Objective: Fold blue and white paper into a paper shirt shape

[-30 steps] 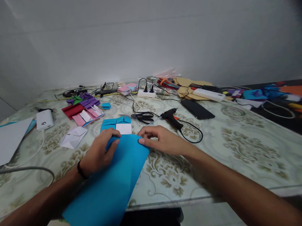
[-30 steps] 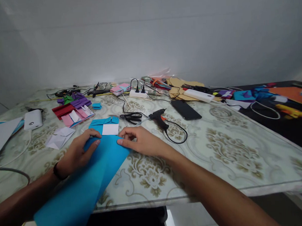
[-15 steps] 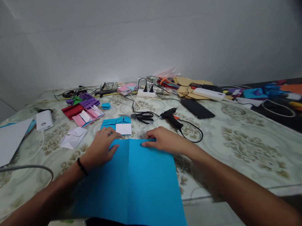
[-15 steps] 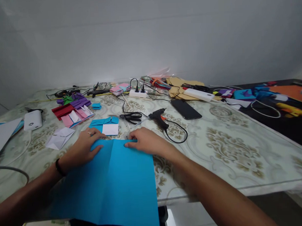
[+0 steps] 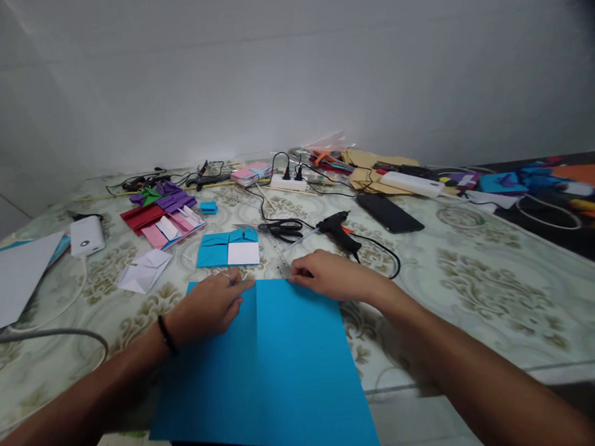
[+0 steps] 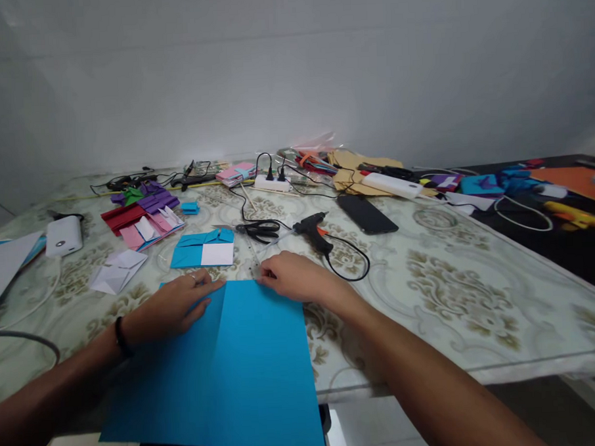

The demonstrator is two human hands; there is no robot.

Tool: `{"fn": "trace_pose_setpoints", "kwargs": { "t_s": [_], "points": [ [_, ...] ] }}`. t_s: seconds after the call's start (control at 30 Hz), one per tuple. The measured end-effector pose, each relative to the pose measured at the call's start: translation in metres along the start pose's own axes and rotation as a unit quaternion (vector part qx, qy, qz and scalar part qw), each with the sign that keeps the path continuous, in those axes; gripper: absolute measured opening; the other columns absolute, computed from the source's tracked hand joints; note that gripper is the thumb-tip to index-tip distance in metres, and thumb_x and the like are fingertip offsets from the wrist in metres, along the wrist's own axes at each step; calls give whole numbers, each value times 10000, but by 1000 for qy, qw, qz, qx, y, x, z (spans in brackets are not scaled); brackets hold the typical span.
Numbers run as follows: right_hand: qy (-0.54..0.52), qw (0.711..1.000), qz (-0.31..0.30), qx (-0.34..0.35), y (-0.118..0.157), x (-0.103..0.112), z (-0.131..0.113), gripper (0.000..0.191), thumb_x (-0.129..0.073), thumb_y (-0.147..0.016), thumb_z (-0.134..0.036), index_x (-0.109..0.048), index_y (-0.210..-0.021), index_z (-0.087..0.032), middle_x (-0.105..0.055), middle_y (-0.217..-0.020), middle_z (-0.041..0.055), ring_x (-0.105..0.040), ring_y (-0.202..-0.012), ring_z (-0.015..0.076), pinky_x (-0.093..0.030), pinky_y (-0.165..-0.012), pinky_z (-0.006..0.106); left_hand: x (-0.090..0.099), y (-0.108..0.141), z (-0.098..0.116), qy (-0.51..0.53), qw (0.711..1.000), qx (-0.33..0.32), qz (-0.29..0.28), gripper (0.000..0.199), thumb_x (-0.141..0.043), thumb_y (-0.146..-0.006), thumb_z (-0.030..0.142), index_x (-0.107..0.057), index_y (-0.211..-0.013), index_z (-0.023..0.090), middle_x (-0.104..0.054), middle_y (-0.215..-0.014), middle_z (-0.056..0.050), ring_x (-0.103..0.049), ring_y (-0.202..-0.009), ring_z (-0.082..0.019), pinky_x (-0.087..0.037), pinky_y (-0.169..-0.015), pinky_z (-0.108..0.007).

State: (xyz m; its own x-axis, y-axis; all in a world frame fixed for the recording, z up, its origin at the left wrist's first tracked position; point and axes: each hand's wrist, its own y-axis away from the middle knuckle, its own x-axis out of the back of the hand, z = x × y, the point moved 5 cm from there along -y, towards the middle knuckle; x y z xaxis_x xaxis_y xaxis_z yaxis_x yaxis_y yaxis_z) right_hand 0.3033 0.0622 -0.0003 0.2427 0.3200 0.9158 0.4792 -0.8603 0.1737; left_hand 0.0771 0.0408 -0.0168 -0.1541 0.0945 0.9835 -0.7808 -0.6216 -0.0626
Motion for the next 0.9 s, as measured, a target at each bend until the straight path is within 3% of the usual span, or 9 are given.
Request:
{"fn": "trace_pose_setpoints", "kwargs": {
  "t_s": [0.2, 0.47, 0.73, 0.9],
  "points": [
    [2, 1000, -19, 11, 0, -2, -3, 237, -589, -980, -314, -704, -814, -190, -730, -776, 69, -612, -689, 195, -317, -589, 294, -1, -2, 6, -35, 999, 8, -9, 488, -462, -958, 138, -588, -1429, 146, -643, -1258, -187, -649, -1029, -324, -565, -877, -492],
    [18, 999, -36, 12, 1, -4, -2, 220, -568, -995, -297, -690, -850, -186, -733, -829, 80, -614, -727, 201, -321, -603, 295, 3, -4, 10, -49, 998, 23, -19, 474, -499, -946, 134, -611, -1404, 177, -655, -1266, -165, -675, -1027, -308, -578, -874, -460],
    [39, 997, -67, 11, 0, -3, -4, 204, -575, -995, -303, -693, -884, -180, -738, -857, 84, -624, -758, 205, -299, -599, 284, 5, -6, 13, -92, 991, 46, -83, 496, -452, -986, 146, -547, -1473, 163, -635, -1335, -172, -687, -1065, -313, -589, -879, -473],
    [27, 998, -63, 6, -1, -3, 1, 222, -581, -989, -329, -700, -880, -177, -742, -850, 75, -624, -743, 197, -308, -591, 278, 2, -3, 11, -85, 994, 26, -65, 479, -476, -1017, 216, -531, -1490, 155, -625, -1341, -176, -671, -1098, -319, -574, -923, -490]
  ]
}}
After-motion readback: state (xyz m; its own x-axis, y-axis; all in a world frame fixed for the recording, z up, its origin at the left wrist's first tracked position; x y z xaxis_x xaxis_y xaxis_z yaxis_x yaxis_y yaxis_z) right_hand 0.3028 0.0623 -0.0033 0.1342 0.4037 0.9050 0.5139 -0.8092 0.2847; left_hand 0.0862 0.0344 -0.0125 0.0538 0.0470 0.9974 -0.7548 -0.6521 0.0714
